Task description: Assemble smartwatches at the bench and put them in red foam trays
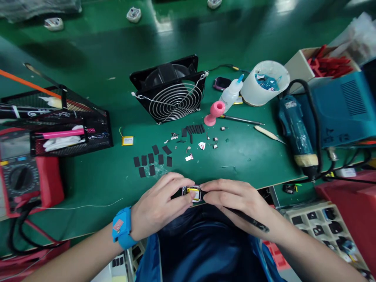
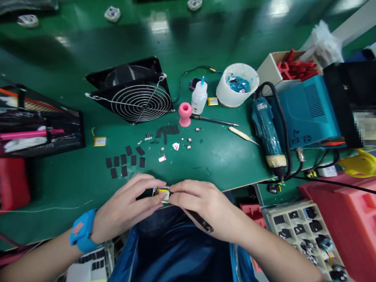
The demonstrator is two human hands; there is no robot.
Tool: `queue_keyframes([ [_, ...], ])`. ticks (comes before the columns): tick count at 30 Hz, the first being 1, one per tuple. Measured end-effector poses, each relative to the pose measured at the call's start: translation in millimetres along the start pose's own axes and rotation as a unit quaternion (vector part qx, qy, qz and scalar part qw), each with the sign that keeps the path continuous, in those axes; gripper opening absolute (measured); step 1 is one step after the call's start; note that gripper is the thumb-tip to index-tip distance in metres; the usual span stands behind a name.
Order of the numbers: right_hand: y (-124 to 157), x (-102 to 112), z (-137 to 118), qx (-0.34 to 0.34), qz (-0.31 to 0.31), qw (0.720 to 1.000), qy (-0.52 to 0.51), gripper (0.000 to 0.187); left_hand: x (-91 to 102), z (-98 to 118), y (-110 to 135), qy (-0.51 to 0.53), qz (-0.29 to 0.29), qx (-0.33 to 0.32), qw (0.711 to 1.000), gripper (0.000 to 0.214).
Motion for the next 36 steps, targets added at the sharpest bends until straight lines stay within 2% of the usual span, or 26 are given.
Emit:
queue_keyframes([
  [5, -2.4, 3.1, -0.6, 0.001, 0.034, 0.999, -0.011, 0.022, 1.1, 0.3, 0.2, 0.002, 0.003, 0.002, 1.0, 0.015],
  [12, 2.5, -1.7, 2.4, -0.003, 0.016, 1.0, -0.005, 0.023, 1.9, 0.3, -0.3, 0.003, 0.006, -0.001, 1.0, 0.013],
  [19, -1.3, 1.5, -0.1, 0.003, 0.031, 0.999, -0.013, 0.022, -0.4, -0.4, -0.7, 0.003, 0.006, 0.006, 1.0, 0.014],
  [25, -0.1, 3.0, 2.3, 0.002, 0.016, 1.0, -0.019, 0.024, -0.5, -0.7, -0.6, 0.004, 0.003, 0.007, 1.0, 0.015],
  [31, 0.3, -1.3, 2.4, 0.007, -0.033, 0.999, 0.003, 0.025, 0.0, 0.2, -0.1, -0.005, 0.004, 0.001, 1.0, 0.014],
  [36, -2.6, 1.6, 7.1, -0.009, 0.022, 0.999, -0.043, 0.019, 1.1, 0.5, 1.0, -0.004, 0.007, 0.002, 1.0, 0.018],
])
Point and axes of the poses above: each hand's wrist, its own y-axis away from the middle knuckle, its own x-axis out of the back of the hand, z = x × y, the point moved 8 cm from there along -y, towards the middle knuckle, and after that the axes turned 7 degrees about z, right-handed, at the moved point
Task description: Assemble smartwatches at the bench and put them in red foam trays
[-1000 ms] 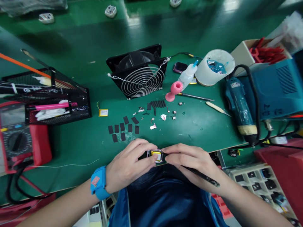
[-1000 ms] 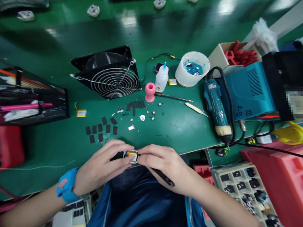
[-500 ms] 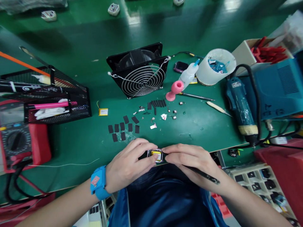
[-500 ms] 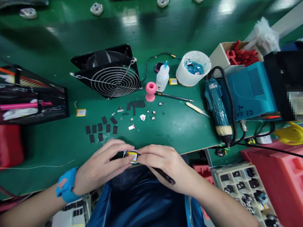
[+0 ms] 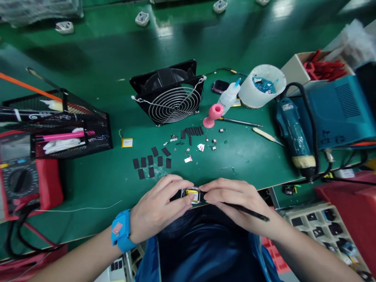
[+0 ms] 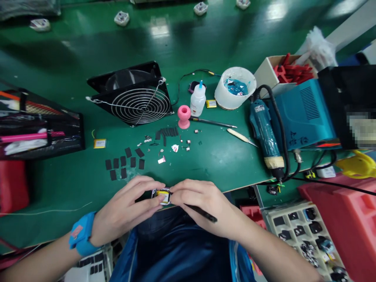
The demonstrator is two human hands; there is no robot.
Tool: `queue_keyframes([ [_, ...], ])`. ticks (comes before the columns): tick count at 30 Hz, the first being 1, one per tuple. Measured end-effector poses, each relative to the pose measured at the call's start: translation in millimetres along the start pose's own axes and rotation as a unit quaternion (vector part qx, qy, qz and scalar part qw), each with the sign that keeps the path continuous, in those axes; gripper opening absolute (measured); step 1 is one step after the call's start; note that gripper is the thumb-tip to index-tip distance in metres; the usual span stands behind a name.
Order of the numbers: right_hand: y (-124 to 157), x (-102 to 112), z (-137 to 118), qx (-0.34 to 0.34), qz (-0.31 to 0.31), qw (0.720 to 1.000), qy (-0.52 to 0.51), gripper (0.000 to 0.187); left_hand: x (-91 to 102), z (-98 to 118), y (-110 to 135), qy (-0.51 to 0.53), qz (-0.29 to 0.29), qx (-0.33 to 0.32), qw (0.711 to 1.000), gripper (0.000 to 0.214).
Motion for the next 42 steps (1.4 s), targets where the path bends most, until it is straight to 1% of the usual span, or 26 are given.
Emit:
queue_keyframes([
  [3, -0.2, 0.6, 2.0, 0.002, 0.022, 1.0, -0.007, 0.018, -1.2, -0.7, 1.4, -0.004, -0.004, 0.0, 1.0, 0.019],
  [10, -0.9, -1.5, -1.3, 0.011, -0.001, 1.0, 0.0, 0.019, -1.7, -0.7, 1.8, -0.005, 0.0, 0.0, 1.0, 0.021],
  [16, -6.1, 4.3, 2.5, -0.016, 0.065, 0.997, -0.032, 0.016, -0.3, -0.4, 1.4, -0.006, 0.002, -0.002, 1.0, 0.023],
  [22, -10.9, 1.4, 2.0, -0.019, 0.033, 0.999, -0.03, 0.016, -0.6, 0.3, 0.9, -0.001, 0.006, -0.013, 1.0, 0.026],
  [31, -5.8, 0.9, 3.0, -0.014, 0.043, 0.998, -0.041, 0.017, 0.3, 0.9, 0.7, 0.001, 0.002, -0.007, 1.0, 0.026],
  [33, -4.9, 4.9, 11.1, -0.042, 0.07, 0.994, -0.074, 0.014, -0.1, 0.0, 0.6, 0.001, -0.002, -0.002, 1.0, 0.023],
  [35, -3.6, 13.4, 24.3, -0.093, 0.122, 0.981, -0.121, 0.011, -0.6, -1.4, -0.2, 0.004, -0.009, 0.004, 1.0, 0.019],
  [37, -2.4, 20.0, 34.6, -0.132, 0.156, 0.968, -0.148, 0.014, -0.6, -2.1, -1.5, 0.01, -0.013, 0.01, 1.0, 0.017],
  [39, -2.7, 21.6, 35.4, -0.132, 0.155, 0.969, -0.14, 0.018, -0.7, -1.3, -1.9, 0.012, -0.018, 0.014, 1.0, 0.015],
  [42, -0.9, 17.8, 23.6, -0.073, 0.149, 0.981, -0.101, 0.016, 0.6, 2.7, 0.6, -0.018, -0.009, 0.02, 1.0, 0.016],
])
Point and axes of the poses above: each hand's wrist, its own y-axis away from the middle knuckle, its own x-axis out of the back of the hand, z = x × y, the point moved 8 cm from there along -y, towards the middle knuckle, and after that the axes turned 7 degrees about z, right-handed, at the moved point
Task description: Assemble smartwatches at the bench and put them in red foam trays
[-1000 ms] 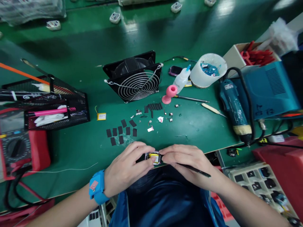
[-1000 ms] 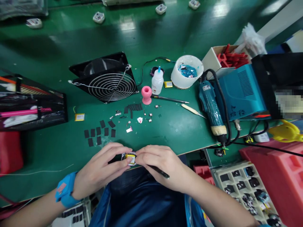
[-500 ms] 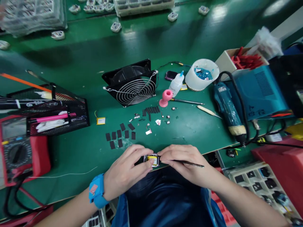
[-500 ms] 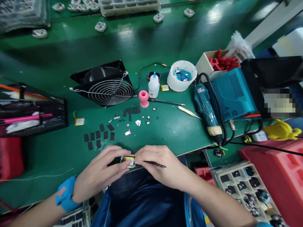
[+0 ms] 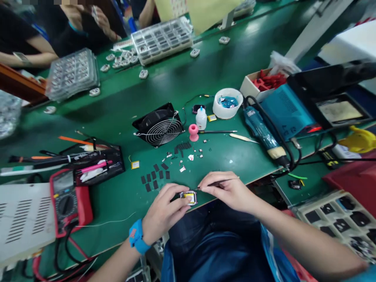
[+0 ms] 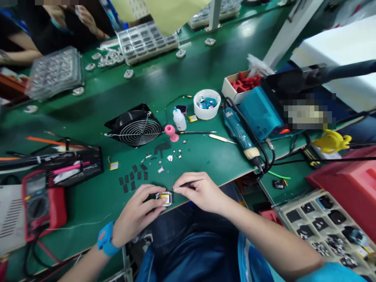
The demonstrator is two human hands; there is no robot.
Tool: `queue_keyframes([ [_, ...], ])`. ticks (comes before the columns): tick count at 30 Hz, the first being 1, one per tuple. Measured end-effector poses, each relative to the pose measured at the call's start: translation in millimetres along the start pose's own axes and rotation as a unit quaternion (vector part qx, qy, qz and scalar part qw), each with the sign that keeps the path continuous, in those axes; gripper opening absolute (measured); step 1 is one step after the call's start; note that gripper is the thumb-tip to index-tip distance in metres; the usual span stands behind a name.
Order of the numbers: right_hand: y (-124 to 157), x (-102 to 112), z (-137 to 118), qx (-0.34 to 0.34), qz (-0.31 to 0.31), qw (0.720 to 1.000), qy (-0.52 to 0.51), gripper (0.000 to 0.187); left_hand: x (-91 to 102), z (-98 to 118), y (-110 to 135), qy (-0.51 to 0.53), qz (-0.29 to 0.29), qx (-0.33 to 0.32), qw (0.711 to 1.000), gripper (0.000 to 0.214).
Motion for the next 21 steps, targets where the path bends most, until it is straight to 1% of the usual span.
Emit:
queue_keyframes([
  [2, 8.1, -5.6, -7.8, 0.058, 0.009, 0.998, 0.013, 0.014, 1.8, 3.1, 3.5, -0.04, 0.02, 0.01, 0.999, 0.018],
  [4, 18.5, -12.2, -15.6, 0.129, 0.022, 0.991, 0.029, 0.014, 2.9, 6.2, 7.0, -0.069, 0.039, 0.023, 0.997, 0.021],
  [6, 27.9, -17.8, -21.4, 0.192, 0.032, 0.98, 0.05, 0.016, 3.2, 8.9, 9.2, -0.07, 0.056, 0.035, 0.995, 0.022],
  [7, 30.8, -19.3, -22.6, 0.21, 0.036, 0.976, 0.056, 0.016, 3.4, 9.5, 9.8, -0.063, 0.065, 0.041, 0.995, 0.021],
  [9, 31.5, -18.5, -21.4, 0.207, 0.041, 0.976, 0.053, 0.016, 4.1, 9.0, 10.3, -0.043, 0.081, 0.056, 0.994, 0.016],
  [13, 26.4, -15.1, -17.8, 0.168, 0.028, 0.985, 0.03, 0.015, 4.6, 3.8, 11.6, -0.009, 0.093, 0.081, 0.992, 0.005],
  [18, 26.9, -16.8, -19.2, 0.184, 0.021, 0.982, 0.048, 0.019, 3.8, -0.2, 13.8, 0.004, 0.092, 0.093, 0.991, 0.005],
  [21, 26.0, -17.8, -16.6, 0.172, 0.027, 0.984, 0.041, 0.018, 4.1, 0.4, 13.7, 0.006, 0.093, 0.09, 0.992, 0.006],
])
Point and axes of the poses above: each hand's wrist, its own y-axis away from the middle knuckle, its own x-axis out of the back of the hand, z = x × y, the point moved 8 cm from there along -y, towards the middle knuckle, and after that the axes turned 7 degrees about z, right-handed, at the moved point
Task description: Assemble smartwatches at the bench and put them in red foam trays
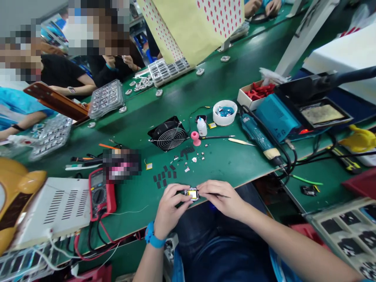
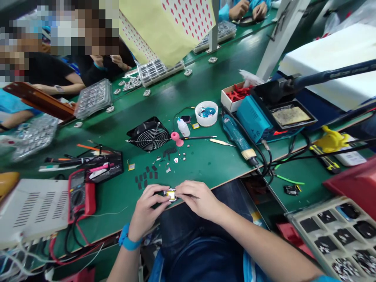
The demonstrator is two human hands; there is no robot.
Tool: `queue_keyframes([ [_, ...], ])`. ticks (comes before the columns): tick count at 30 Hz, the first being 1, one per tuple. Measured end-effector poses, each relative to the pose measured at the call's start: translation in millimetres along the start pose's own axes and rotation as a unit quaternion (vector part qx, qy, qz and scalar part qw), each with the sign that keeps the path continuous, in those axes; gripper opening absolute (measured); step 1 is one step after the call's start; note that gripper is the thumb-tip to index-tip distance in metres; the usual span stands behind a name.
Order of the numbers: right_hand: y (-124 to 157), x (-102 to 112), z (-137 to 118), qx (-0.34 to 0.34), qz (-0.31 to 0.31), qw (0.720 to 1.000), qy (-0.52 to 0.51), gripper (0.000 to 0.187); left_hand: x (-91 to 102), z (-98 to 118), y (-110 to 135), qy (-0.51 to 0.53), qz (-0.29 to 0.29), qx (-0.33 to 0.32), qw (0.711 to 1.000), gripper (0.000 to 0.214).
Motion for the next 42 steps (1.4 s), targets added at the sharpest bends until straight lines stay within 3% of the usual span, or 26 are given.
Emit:
queue_keyframes([
  [10, 0.3, -2.7, 2.6, -0.004, 0.009, 1.0, -0.012, 0.021, 0.1, 0.6, -0.9, 0.002, -0.002, 0.004, 1.0, 0.006],
  [16, -6.6, 9.2, 23.8, -0.143, 0.045, 0.987, -0.05, 0.023, -2.3, 0.9, -0.8, -0.005, -0.011, -0.002, 1.0, 0.008],
  [19, -12.3, 11.1, 28.9, -0.197, -0.004, 0.98, -0.026, 0.026, -3.5, 1.2, -2.9, -0.004, -0.018, 0.003, 1.0, 0.008],
  [21, -17.5, 12.9, 24.9, -0.192, -0.061, 0.978, 0.06, 0.029, -4.0, 0.7, -4.6, 0.003, -0.02, 0.015, 1.0, 0.008],
  [23, -21.3, 15.8, 20.5, -0.178, -0.13, 0.956, 0.192, 0.033, -4.4, -0.6, -5.9, 0.01, -0.018, 0.032, 0.999, 0.011],
  [26, -21.8, 26.5, 20.4, -0.19, -0.214, 0.883, 0.373, 0.033, -4.6, -5.6, -6.1, 0.018, -0.005, 0.064, 0.998, 0.018],
  [29, -23.8, 48.1, 18.1, -0.203, -0.181, 0.837, 0.475, 0.03, 1.3, -16.8, -3.8, 0.071, 0.061, 0.139, 0.986, 0.021],
  [31, -23.5, 59.4, 11.8, -0.19, -0.115, 0.842, 0.492, 0.03, 8.5, -26.8, 2.2, 0.175, 0.15, 0.225, 0.947, 0.026],
  [33, -19.5, 60.6, 0.8, -0.147, -0.056, 0.873, 0.461, 0.026, 5.8, -32.2, 12.5, 0.325, 0.223, 0.314, 0.864, 0.033],
  [35, -12.0, 52.6, -14.0, -0.09, -0.018, 0.921, 0.38, 0.019, -11.6, -26.1, 22.0, 0.46, 0.227, 0.389, 0.765, 0.038],
  [37, -2.4, 40.7, -26.3, -0.063, -0.001, 0.964, 0.258, 0.014, -33.7, -10.3, 30.7, 0.539, 0.186, 0.442, 0.693, 0.039],
  [39, 7.2, 29.2, -30.0, -0.093, 0.002, 0.987, 0.13, 0.012, -50.6, 6.4, 39.2, 0.57, 0.151, 0.462, 0.662, 0.034],
  [42, 22.5, 15.7, -20.8, -0.194, 0.012, 0.981, -0.016, 0.015, -66.1, 24.1, 50.8, 0.569, 0.111, 0.459, 0.673, 0.027],
])
Point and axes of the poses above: each hand's wrist, its own y-axis away from the middle knuckle, its own x-axis out of the back of the hand, z = x × y, the point moved 8 cm from there along -y, towards the middle knuckle, and after that the axes turned 7 degrees about z, right-handed, at the moved point
